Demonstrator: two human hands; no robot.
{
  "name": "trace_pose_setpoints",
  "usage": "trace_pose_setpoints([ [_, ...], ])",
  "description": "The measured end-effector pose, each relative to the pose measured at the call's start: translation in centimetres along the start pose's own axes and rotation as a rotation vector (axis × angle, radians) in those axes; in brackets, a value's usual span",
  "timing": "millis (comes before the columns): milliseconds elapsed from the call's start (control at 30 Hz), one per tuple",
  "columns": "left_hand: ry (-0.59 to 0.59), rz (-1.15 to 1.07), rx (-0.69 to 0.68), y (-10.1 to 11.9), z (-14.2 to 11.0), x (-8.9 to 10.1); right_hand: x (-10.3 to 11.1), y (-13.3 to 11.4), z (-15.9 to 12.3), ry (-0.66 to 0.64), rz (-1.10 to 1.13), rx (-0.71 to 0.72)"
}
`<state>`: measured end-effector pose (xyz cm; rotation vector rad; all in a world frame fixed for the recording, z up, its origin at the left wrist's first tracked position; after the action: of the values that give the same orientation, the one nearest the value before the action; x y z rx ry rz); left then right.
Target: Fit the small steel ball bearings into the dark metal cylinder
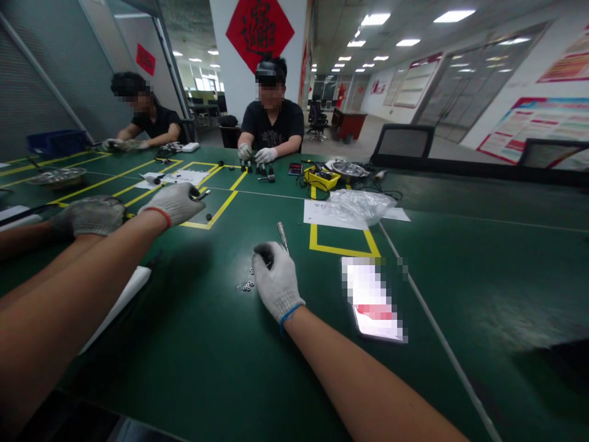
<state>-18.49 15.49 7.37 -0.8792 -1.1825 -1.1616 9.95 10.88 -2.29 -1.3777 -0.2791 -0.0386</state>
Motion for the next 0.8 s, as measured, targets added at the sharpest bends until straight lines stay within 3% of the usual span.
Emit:
trace_pose_setpoints([
  [167,0.138,-0.196,-0.3,8.2,-4.7,1.5,1.4,-0.5,-0.4,0.161,-0.015,0.008],
  [333,0.2,-0.429,-0.456,13.6,-9.8,-0.4,0.6,-0.5,-0.3,0.103,-0.017,0.004],
  [533,0.337,-0.56,-0.51,13.8,-12.4,-1.8,0.0,-0.7,-0.3,0.038,-0.026,0.066],
  [800,0.348,-0.666,-0.46,13.2,-12.8,-2.6,0.1,-0.3,-0.2,0.015,0.031,0.056],
])
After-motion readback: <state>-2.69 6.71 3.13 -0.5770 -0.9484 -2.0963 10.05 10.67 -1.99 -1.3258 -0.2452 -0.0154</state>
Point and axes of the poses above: each hand's wrist, its own z-axis towards the middle knuckle, its own x-axis out of the back of the hand, y = z × x, the point moved 8 cm from there along z, towards the middle knuckle, and after that the axes turned 12 degrees about -x, right-handed, at the moved point
